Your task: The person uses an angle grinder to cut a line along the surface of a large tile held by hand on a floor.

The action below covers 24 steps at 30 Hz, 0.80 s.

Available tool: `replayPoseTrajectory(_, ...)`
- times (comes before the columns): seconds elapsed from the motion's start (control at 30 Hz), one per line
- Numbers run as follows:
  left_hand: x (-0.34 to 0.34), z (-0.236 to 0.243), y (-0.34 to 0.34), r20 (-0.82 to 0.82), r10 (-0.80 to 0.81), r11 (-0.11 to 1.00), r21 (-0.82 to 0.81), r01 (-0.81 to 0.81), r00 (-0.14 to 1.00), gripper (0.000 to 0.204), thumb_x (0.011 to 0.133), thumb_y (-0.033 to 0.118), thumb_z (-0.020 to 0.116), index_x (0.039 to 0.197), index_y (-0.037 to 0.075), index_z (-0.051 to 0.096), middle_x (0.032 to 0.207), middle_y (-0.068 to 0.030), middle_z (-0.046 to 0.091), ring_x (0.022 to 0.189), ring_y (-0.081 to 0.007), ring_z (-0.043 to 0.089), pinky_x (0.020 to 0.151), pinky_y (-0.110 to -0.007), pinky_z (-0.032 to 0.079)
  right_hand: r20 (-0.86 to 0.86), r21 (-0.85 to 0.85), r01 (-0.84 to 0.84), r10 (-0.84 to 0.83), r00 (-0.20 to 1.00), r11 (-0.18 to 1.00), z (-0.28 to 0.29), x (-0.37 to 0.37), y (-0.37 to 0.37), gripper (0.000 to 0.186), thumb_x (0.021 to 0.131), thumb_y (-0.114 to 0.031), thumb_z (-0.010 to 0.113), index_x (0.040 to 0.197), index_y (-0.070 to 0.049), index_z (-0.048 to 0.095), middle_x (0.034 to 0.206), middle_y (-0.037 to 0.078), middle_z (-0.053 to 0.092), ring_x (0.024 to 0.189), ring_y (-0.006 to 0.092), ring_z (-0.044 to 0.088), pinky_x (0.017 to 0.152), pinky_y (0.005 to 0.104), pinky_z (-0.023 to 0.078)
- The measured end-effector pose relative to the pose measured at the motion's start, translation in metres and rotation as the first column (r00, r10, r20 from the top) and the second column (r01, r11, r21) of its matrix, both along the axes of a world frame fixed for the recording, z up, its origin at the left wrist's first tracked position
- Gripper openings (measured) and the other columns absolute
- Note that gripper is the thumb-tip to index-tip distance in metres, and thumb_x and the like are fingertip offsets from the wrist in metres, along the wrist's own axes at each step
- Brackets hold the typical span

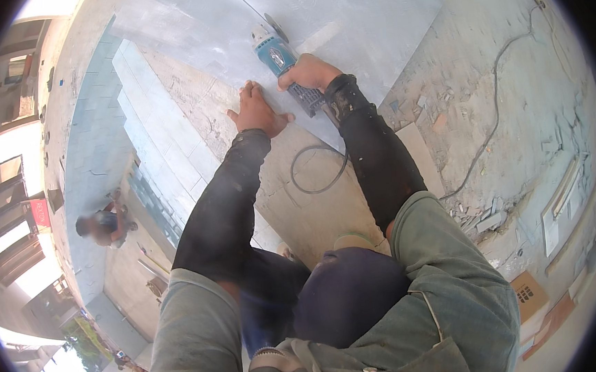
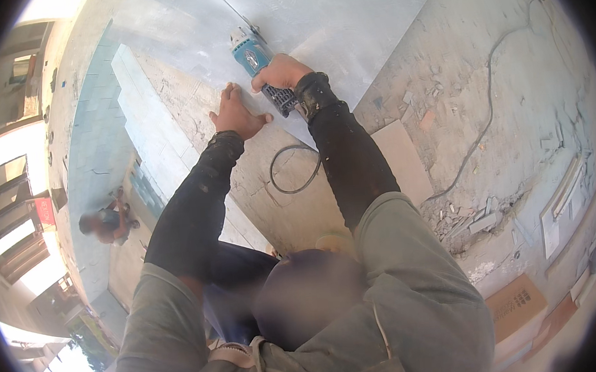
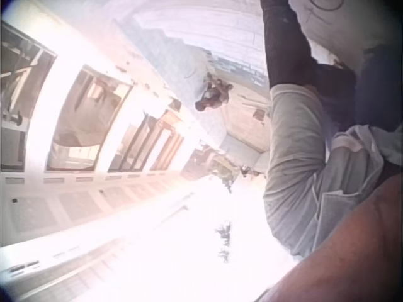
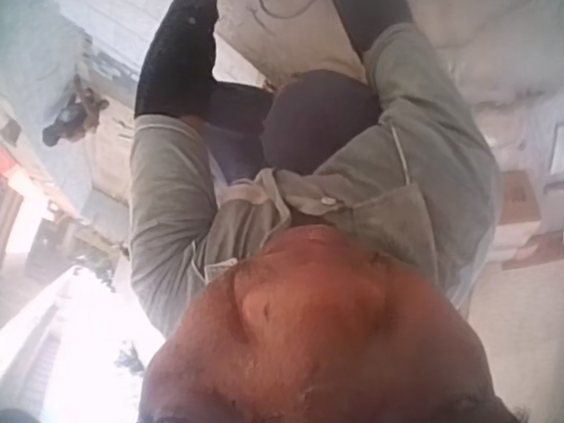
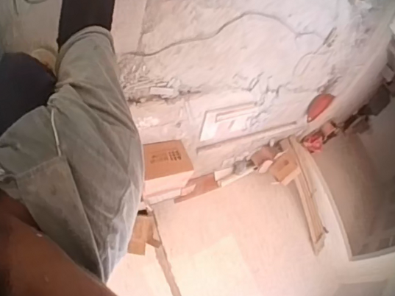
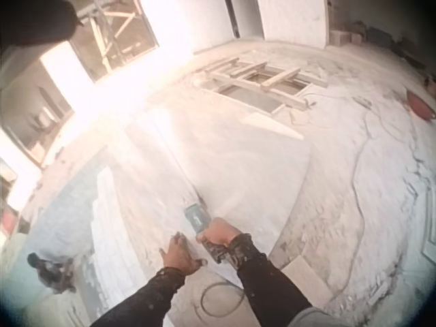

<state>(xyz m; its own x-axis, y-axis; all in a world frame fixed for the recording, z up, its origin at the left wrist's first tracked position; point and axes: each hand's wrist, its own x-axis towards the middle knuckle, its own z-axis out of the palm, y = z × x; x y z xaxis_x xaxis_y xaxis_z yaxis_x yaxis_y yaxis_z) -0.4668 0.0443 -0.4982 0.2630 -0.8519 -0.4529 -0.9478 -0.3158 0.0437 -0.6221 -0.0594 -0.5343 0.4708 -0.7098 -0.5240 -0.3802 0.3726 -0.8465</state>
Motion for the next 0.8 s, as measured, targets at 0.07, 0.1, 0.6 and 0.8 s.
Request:
replayPoseTrajectory(0.07, 0.007, 0.001, 0.003, 0.006, 0.011, 1.000, -0.005, -0.011, 1.000, 0.126, 0.071, 0.053, 0.093, 0.166, 0.005, 0.027, 0.177, -0.0099, 0.022, 0.164, -0.0264, 0.019, 0.127, -0.072, 0.019, 0.035, -0.002, 0.000, 0.000, 0.999, 1.000, 0.003, 0.003, 0.008, 0.044, 0.065, -0.021, 0.087, 0.096, 0.008, 0.076, 0.089, 0.015, 0.072, 0.081, 0.0247, 0.067, 0.074, 0.0385, 0.052)
replayPoseTrajectory(0.1, 0.003, 0.001, 0.001, -0.002, 0.006, 1.000, -0.005, -0.006, 1.000, 0.126, 0.070, 0.054, 0.093, 0.166, 0.005, 0.027, 0.177, -0.0097, 0.022, 0.164, -0.0263, 0.020, 0.127, -0.072, 0.019, 0.019, -0.026, 0.015, -0.015, 1.000, 1.000, -0.001, -0.002, 0.009, 0.043, 0.065, -0.021, 0.087, 0.095, 0.007, 0.076, 0.089, 0.015, 0.072, 0.080, 0.0245, 0.067, 0.073, 0.0385, 0.052)
replayPoseTrajectory(0.6, 0.001, -0.003, 0.000, 0.011, -0.018, 1.000, -0.015, 0.018, 1.000, 0.125, 0.072, 0.055, 0.093, 0.165, 0.003, 0.028, 0.176, -0.0108, 0.022, 0.163, -0.0265, 0.022, 0.125, -0.073, 0.020, -0.050, -0.161, -0.006, -0.002, 0.999, 0.987, -0.004, -0.034, 0.057, 0.038, 0.063, -0.021, 0.084, 0.084, 0.010, 0.074, 0.078, 0.016, 0.071, 0.070, 0.0244, 0.066, 0.068, 0.0388, 0.053)
replayPoseTrajectory(0.8, -0.003, 0.001, -0.001, 0.007, -0.024, 1.000, -0.007, 0.024, 1.000, 0.122, 0.074, 0.054, 0.093, 0.165, 0.003, 0.029, 0.176, -0.0103, 0.023, 0.163, -0.0257, 0.023, 0.125, -0.073, 0.020, -0.060, -0.169, 0.000, -0.010, 0.998, 0.986, -0.005, -0.046, 0.072, 0.040, 0.063, -0.022, 0.084, 0.084, 0.010, 0.074, 0.079, 0.019, 0.072, 0.072, 0.0253, 0.066, 0.069, 0.0390, 0.054)
